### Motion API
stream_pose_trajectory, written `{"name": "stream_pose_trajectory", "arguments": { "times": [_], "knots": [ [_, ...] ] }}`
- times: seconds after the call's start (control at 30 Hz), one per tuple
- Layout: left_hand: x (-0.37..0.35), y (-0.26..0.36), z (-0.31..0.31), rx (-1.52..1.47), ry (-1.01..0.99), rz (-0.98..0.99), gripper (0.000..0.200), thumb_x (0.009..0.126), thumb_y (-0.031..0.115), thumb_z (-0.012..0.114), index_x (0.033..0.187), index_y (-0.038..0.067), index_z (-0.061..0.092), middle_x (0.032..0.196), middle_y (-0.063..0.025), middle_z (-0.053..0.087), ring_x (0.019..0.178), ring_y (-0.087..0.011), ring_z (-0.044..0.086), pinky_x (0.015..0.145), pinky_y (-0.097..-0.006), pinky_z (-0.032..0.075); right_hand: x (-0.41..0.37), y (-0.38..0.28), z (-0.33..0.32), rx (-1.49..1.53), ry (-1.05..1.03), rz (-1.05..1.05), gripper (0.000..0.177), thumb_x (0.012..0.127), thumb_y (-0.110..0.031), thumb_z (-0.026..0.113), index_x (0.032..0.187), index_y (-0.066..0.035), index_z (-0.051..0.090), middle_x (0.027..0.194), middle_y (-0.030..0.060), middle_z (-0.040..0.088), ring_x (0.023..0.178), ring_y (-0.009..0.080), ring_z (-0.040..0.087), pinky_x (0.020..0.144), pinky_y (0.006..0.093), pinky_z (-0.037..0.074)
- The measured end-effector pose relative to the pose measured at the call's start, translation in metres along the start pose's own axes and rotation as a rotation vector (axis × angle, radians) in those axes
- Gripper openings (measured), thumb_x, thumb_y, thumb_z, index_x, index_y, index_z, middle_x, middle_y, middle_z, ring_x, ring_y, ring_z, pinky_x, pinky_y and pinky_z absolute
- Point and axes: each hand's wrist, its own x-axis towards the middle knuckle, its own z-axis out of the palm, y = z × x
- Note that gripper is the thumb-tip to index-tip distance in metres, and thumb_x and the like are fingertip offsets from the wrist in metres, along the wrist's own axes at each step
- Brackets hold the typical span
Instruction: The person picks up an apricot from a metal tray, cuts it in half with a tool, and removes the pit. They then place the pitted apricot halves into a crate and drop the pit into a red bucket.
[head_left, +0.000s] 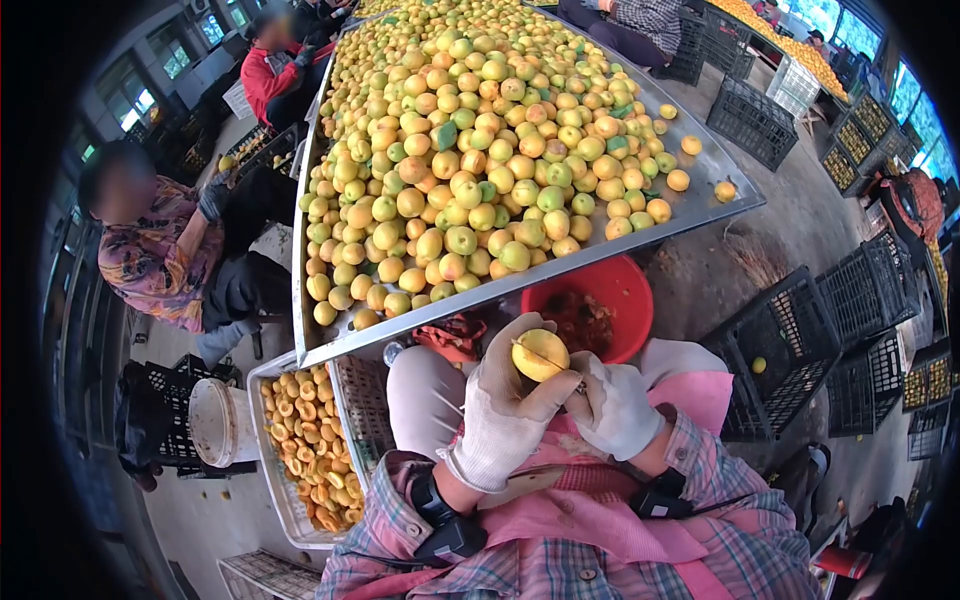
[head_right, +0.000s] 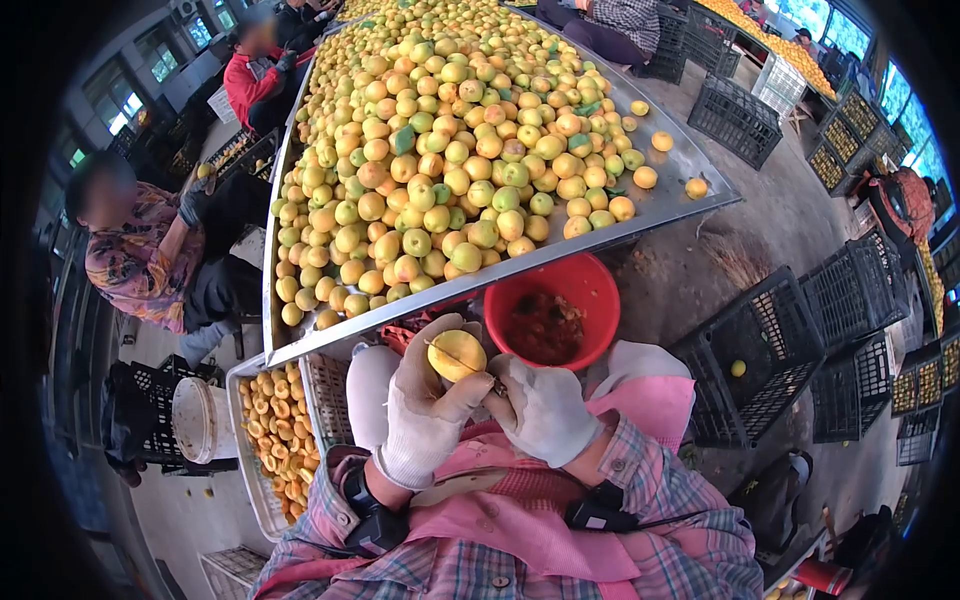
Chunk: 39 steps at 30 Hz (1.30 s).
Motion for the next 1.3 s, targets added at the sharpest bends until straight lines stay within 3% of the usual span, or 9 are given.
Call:
{"name": "stream_pose_trajectory", "arguments": {
  "times": [0.2,0.27,0.47,0.67,0.77,0.93,1.1,1.17,1.3],
  "knots": [
    [0.004,-0.015,-0.008,0.163,0.002,0.068,0.064,0.075,0.033,0.080,0.122,0.000,0.051,0.101,-0.0135,0.066,0.093,-0.0263,0.066,0.081,-0.0353,0.052,0.008,-0.012,-0.006,0.222,-0.028,0.137,0.061,0.083,-0.016,0.065,0.137,-0.003,0.040,0.111,0.0216,0.061,0.083,0.0383,0.065,0.068,0.0433,0.053],
    [0.006,-0.014,-0.007,0.221,-0.014,0.095,0.065,0.073,0.036,0.081,0.119,0.000,0.052,0.099,-0.0138,0.066,0.092,-0.0285,0.066,0.080,-0.0367,0.053,0.013,-0.008,-0.008,0.279,-0.047,-0.038,0.070,0.082,-0.013,0.065,0.144,-0.004,0.032,0.128,0.0242,0.053,0.100,0.0395,0.062,0.080,0.0421,0.053],
    [0.006,-0.020,-0.007,0.210,0.029,0.027,0.055,0.070,0.034,0.081,0.106,0.001,0.056,0.090,-0.0132,0.066,0.085,-0.0301,0.067,0.074,-0.0385,0.053,0.019,-0.004,-0.006,0.497,-0.204,0.046,0.073,0.080,-0.007,0.066,0.144,-0.003,0.031,0.134,0.0216,0.048,0.117,0.0353,0.055,0.095,0.0384,0.046],
    [0.005,-0.016,-0.012,0.350,0.006,-0.016,0.044,0.071,0.030,0.079,0.098,0.002,0.057,0.085,-0.0136,0.064,0.080,-0.0318,0.066,0.070,-0.0399,0.052,0.015,-0.009,0.000,0.507,-0.099,0.043,0.074,0.079,-0.002,0.063,0.145,-0.005,0.028,0.136,0.0211,0.046,0.124,0.0339,0.050,0.103,0.0365,0.040],
    [0.004,-0.019,-0.013,0.452,0.020,0.090,0.041,0.072,0.029,0.077,0.095,0.002,0.058,0.081,-0.0138,0.063,0.076,-0.0331,0.065,0.066,-0.0406,0.052,0.019,-0.005,0.002,0.634,-0.241,0.068,0.074,0.078,-0.001,0.064,0.144,-0.005,0.030,0.135,0.0199,0.048,0.121,0.0338,0.053,0.100,0.0365,0.043],
    [-0.003,-0.030,-0.014,0.407,0.004,0.174,0.037,0.073,0.027,0.074,0.093,0.001,0.058,0.079,-0.0137,0.061,0.069,-0.0333,0.064,0.060,-0.0389,0.052,0.012,-0.004,0.006,0.645,-0.225,0.037,0.070,0.077,0.000,0.064,0.140,-0.007,0.035,0.128,0.0167,0.051,0.113,0.0335,0.057,0.096,0.0372,0.046],
    [-0.010,-0.025,-0.022,0.341,-0.068,0.089,0.036,0.074,0.026,0.072,0.094,0.000,0.057,0.083,-0.0154,0.062,0.069,-0.0297,0.064,0.061,-0.0364,0.051,0.011,-0.006,-0.001,0.583,-0.165,-0.088,0.065,0.079,0.003,0.061,0.138,-0.009,0.037,0.120,0.0134,0.054,0.099,0.0281,0.063,0.087,0.0349,0.051],
    [-0.012,-0.025,-0.024,0.297,-0.117,0.082,0.036,0.074,0.025,0.072,0.094,0.000,0.056,0.083,-0.0164,0.062,0.070,-0.0283,0.064,0.063,-0.0355,0.051,0.013,-0.012,-0.018,0.973,-0.484,0.458,0.062,0.083,0.006,0.056,0.138,-0.010,0.035,0.117,0.0117,0.053,0.086,0.0192,0.064,0.074,0.0304,0.055],
    [-0.009,-0.021,-0.020,0.097,-0.142,-0.066,0.042,0.079,0.022,0.069,0.111,0.000,0.051,0.093,-0.0107,0.062,0.083,-0.0191,0.062,0.074,-0.0321,0.051,0.006,-0.007,-0.008,1.047,-0.315,0.291,0.061,0.085,0.007,0.050,0.141,-0.011,0.032,0.114,0.0112,0.052,0.076,0.0123,0.062,0.062,0.0253,0.054]
  ]
}}
